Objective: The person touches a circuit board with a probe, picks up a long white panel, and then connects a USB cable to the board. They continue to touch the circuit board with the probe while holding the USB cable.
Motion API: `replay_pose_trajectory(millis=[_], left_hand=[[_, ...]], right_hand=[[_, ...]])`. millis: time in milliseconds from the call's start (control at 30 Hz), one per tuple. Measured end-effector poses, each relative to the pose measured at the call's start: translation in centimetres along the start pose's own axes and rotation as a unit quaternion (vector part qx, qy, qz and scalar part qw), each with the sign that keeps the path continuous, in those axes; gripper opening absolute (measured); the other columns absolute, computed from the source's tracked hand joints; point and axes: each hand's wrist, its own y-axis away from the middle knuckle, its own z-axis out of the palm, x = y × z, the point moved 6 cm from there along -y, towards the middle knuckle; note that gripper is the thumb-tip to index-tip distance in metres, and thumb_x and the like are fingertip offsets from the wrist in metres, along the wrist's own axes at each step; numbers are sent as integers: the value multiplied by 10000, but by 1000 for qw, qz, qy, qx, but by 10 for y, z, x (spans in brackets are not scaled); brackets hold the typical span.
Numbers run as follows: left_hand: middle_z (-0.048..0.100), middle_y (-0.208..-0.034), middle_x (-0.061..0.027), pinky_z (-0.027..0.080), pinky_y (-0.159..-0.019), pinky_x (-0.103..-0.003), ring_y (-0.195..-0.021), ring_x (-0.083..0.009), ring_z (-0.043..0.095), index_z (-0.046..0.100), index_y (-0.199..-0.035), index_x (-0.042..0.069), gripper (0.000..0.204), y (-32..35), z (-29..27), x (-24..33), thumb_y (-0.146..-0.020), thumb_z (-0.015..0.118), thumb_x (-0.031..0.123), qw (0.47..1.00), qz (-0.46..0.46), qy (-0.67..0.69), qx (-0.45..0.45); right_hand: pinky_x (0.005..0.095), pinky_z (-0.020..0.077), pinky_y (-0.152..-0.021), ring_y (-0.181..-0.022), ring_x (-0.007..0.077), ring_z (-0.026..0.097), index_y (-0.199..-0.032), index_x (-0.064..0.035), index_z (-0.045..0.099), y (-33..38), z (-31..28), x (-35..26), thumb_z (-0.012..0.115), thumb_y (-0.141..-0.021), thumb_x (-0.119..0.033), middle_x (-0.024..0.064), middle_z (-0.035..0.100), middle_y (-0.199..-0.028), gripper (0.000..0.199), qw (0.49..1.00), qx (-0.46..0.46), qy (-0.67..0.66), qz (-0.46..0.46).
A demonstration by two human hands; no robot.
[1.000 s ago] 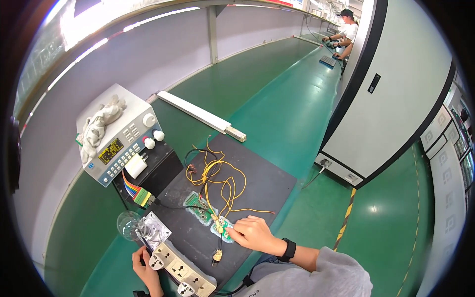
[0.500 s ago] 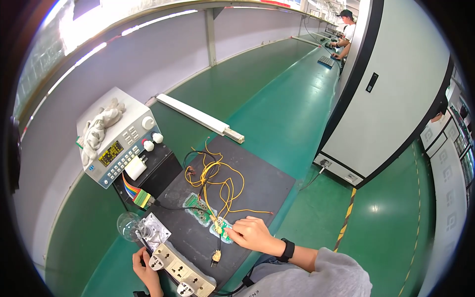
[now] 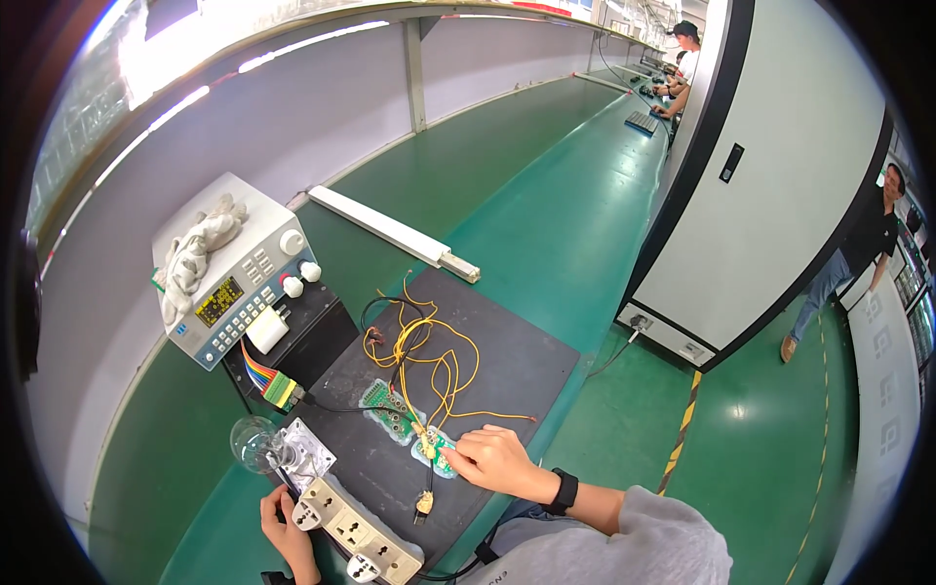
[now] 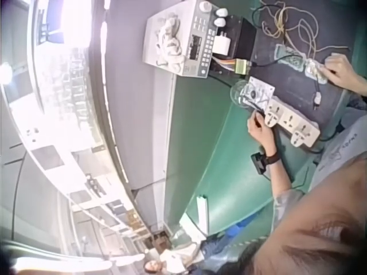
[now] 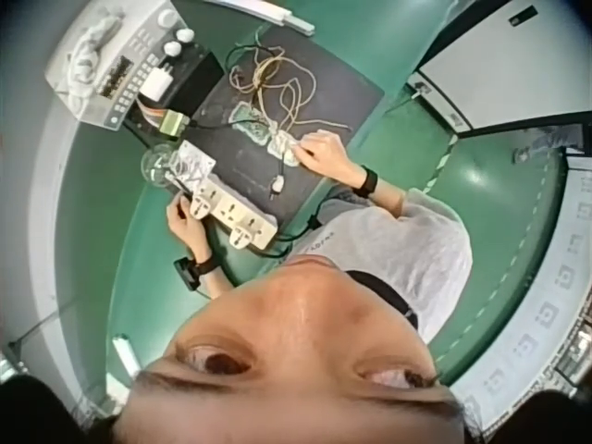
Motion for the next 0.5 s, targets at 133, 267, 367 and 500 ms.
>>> replay_pose_trajectory(millis=[133,267,367,500], left_hand=[[565,-790,-92,395,-698,-336,-734,-224,511,638,-929,-18,136,0,-1,2,-862,565,76,1000,2,5,0],[570,-799,-90,395,-702,-335,-736,-223,510,638,-928,-16,135,0,0,-2,-863,565,77,1000,6,9,3],[568,-798,-90,393,-712,-336,-740,-227,510,637,-929,-15,139,0,0,-1,-866,562,84,1000,4,-1,-1],[566,-797,-91,390,-721,-338,-746,-228,509,637,-930,-15,145,0,0,-4,-869,560,90,1000,-3,10,-4]], right_hand=[[335,327,-462,-426,222,430,-509,-51,486,-1,-1,-1,672,-795,-151,62,420,-477,356,1000,-2,0,6],[336,326,-461,-423,223,426,-510,-51,486,0,0,0,672,-796,-153,61,421,-475,356,1000,1,-2,5],[336,329,-461,-418,226,425,-511,-51,496,0,0,1,671,-797,-154,61,426,-473,351,1000,-3,1,6],[334,332,-460,-420,225,433,-510,-51,493,1,0,2,673,-796,-150,63,427,-473,353,1000,-5,-1,11]])
